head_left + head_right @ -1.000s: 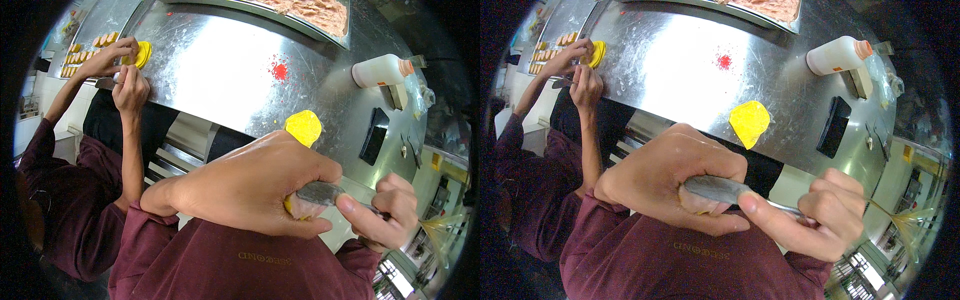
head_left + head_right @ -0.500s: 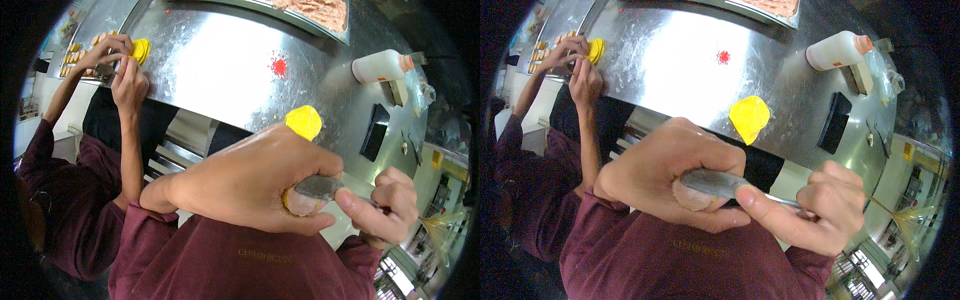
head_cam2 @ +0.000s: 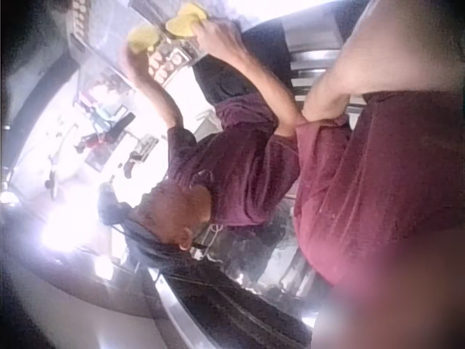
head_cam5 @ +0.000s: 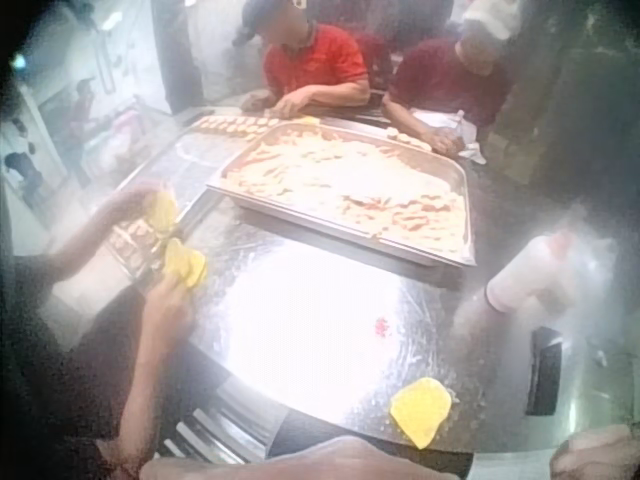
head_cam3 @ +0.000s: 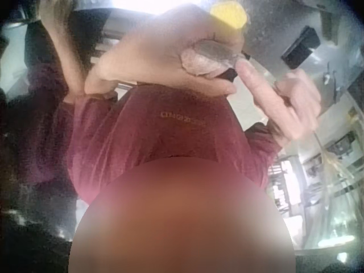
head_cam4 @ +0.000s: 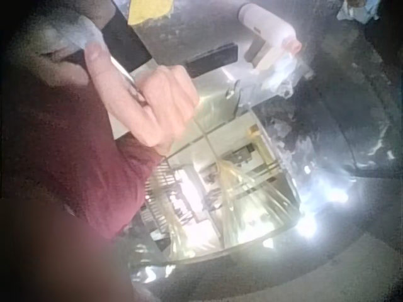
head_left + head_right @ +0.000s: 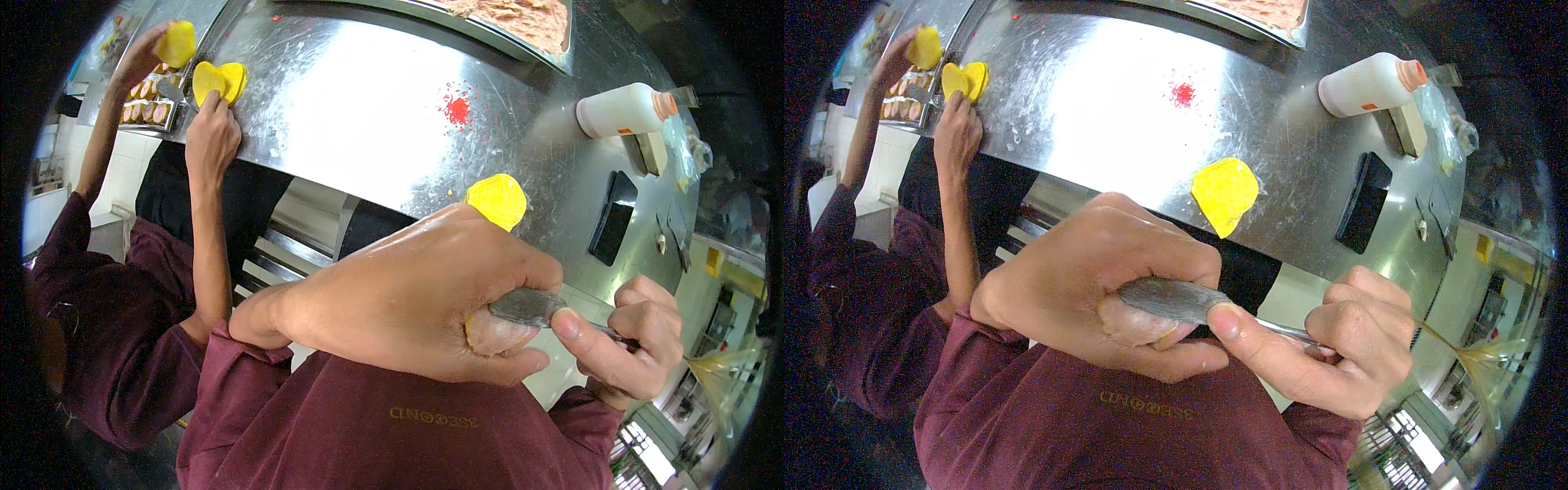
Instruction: The person scoops pink filling from a tray with a small metal spatula and places it onto yellow circular wrappers. They fold the wrappers around the filling to form small round parcels and place them on a metal tray. The process repeats continuously with multiple parcels being assembled.
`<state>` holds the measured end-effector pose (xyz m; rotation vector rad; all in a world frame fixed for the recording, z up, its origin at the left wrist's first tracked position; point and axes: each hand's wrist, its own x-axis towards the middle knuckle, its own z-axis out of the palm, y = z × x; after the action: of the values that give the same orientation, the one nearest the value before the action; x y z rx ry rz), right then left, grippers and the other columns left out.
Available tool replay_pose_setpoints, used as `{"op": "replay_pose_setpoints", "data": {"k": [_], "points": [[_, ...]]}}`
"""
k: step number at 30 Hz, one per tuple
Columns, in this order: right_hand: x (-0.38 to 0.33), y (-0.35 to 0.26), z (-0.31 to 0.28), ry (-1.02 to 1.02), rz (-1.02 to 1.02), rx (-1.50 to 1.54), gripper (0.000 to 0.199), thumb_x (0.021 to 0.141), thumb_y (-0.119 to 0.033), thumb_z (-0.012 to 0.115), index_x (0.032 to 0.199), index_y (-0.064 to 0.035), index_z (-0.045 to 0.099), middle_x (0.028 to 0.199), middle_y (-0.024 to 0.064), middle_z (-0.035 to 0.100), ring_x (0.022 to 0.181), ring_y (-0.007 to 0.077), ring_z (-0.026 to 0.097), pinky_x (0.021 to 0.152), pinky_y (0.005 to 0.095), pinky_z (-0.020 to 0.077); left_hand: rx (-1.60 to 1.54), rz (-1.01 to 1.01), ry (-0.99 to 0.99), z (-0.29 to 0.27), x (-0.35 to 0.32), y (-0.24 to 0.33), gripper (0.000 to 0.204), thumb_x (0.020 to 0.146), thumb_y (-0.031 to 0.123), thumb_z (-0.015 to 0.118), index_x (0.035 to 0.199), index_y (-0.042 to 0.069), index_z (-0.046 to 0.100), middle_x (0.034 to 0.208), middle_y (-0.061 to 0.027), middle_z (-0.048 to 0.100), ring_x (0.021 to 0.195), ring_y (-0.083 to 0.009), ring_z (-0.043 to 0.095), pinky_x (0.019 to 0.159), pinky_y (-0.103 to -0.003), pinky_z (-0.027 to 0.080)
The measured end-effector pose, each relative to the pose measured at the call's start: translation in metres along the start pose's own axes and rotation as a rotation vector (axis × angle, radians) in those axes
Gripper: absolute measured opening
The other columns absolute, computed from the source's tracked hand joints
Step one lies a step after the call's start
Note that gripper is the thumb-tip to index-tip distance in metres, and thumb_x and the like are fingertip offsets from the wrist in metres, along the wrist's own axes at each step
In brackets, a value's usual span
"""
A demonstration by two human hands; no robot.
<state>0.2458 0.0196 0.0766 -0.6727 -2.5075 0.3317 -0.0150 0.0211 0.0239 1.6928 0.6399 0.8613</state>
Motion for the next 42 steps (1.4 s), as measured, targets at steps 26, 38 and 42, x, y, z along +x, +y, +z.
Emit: {"op": "replay_pose_setpoints", "data": {"k": [26, 38, 42], "points": [[-0.006, 0.0, -0.004, -0.021, 0.01, 0.036, 0.046, 0.063, -0.016, 0.095, 0.108, -0.0222, 0.089, 0.073, -0.0052, 0.031, 0.052, 0.0084, 0.036, 0.048, 0.0272, 0.0189, 0.008, 0.002, -0.058, 0.002, 0.002, -0.006, 0.035, 0.084, 0.026, 0.091, 0.08, 0.008, 0.062, 0.066, -0.0068, 0.059, 0.056, -0.0266, 0.059, 0.053, -0.035, 0.045], [-0.008, -0.003, -0.013, -0.013, 0.038, -0.023, 0.046, 0.062, -0.011, 0.099, 0.105, -0.025, 0.089, 0.074, -0.0049, 0.033, 0.052, 0.0098, 0.037, 0.049, 0.0283, 0.0195, -0.134, -0.089, 0.008, -0.001, 0.002, 0.003, 0.031, 0.084, 0.025, 0.09, 0.08, 0.009, 0.064, 0.066, -0.0071, 0.06, 0.056, -0.0258, 0.061, 0.053, -0.034, 0.045], [-0.004, -0.004, -0.013, -0.077, 0.039, -0.006, 0.049, 0.062, -0.011, 0.099, 0.107, -0.025, 0.088, 0.074, -0.005, 0.033, 0.052, 0.0097, 0.037, 0.049, 0.0279, 0.0199, -0.009, 0.002, -0.013, 0.003, 0.004, 0.001, 0.03, 0.085, 0.026, 0.09, 0.081, 0.009, 0.065, 0.064, -0.0067, 0.059, 0.055, -0.0237, 0.06, 0.053, -0.034, 0.045]]}}
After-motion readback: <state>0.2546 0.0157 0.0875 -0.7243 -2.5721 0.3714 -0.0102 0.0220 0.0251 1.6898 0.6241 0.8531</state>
